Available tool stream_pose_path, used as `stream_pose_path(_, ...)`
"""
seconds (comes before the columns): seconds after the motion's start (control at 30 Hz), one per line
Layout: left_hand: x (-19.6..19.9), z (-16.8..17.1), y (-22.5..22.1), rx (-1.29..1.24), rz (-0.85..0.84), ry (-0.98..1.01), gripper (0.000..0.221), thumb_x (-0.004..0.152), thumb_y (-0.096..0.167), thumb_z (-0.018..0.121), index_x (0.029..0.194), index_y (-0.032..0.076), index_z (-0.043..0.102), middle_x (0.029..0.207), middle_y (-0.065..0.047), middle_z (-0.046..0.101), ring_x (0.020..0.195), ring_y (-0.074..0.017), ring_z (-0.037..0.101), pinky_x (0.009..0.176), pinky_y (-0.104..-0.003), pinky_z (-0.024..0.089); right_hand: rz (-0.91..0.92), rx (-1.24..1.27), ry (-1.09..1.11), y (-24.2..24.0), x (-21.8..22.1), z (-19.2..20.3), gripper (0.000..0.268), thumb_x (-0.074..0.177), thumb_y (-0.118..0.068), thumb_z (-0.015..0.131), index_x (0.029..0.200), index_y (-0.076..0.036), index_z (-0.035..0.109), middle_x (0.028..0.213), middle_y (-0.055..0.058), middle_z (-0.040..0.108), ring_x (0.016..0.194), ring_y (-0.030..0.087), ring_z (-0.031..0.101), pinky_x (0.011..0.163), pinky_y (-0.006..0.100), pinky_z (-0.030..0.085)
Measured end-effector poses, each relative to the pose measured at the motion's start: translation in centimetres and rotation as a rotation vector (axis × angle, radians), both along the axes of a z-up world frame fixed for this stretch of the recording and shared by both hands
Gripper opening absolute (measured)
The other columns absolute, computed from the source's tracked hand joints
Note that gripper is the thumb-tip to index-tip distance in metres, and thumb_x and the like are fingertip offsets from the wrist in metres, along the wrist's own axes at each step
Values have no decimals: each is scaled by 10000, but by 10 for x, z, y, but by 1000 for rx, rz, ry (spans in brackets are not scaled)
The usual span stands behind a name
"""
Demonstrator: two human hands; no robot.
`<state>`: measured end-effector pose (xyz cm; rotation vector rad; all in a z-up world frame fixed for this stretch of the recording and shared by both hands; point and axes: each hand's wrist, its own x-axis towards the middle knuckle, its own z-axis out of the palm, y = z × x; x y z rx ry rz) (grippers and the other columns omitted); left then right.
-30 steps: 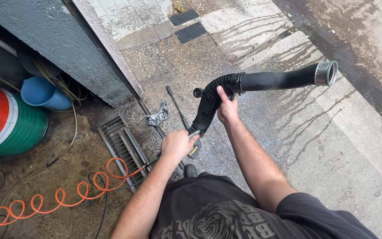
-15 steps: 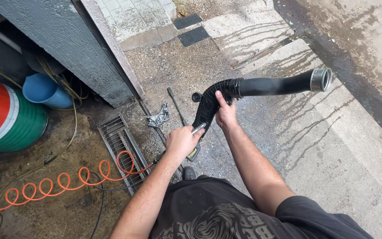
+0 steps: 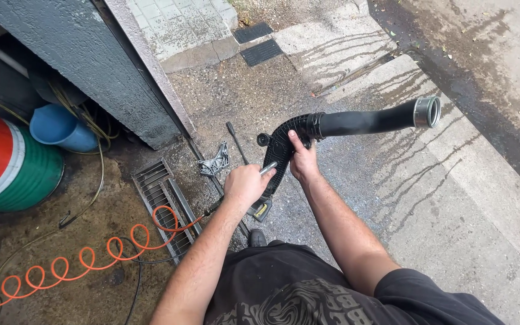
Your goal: Drying a rubber automotive hose using a compressed air nozzle to remove water from the interior and exterior surfaces.
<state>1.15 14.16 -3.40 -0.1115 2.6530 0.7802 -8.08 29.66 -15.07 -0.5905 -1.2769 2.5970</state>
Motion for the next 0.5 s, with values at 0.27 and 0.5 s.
stream_pose_path(0.27, -9, 10, 0, -5, -29, -21, 521, 921, 605, 546, 1020, 151, 782, 1009, -166, 771, 1111, -395, 705, 949, -510, 556, 36, 10, 9, 2, 9, 2, 396, 796, -133, 926, 1110, -126, 685, 952, 103, 744, 876, 267, 749, 803, 502, 643)
stream_pose_path(0.5, -10, 29, 0, 11, 15, 14, 507, 928, 616, 523, 1046, 192, 775, 998, -129, 774, 1099, -367, 712, 919, -488, 573, 33, -5, 16, 1, 4, -2, 398, 813, -143, 915, 1132, -121, 678, 976, 115, 746, 905, 289, 746, 826, 518, 630)
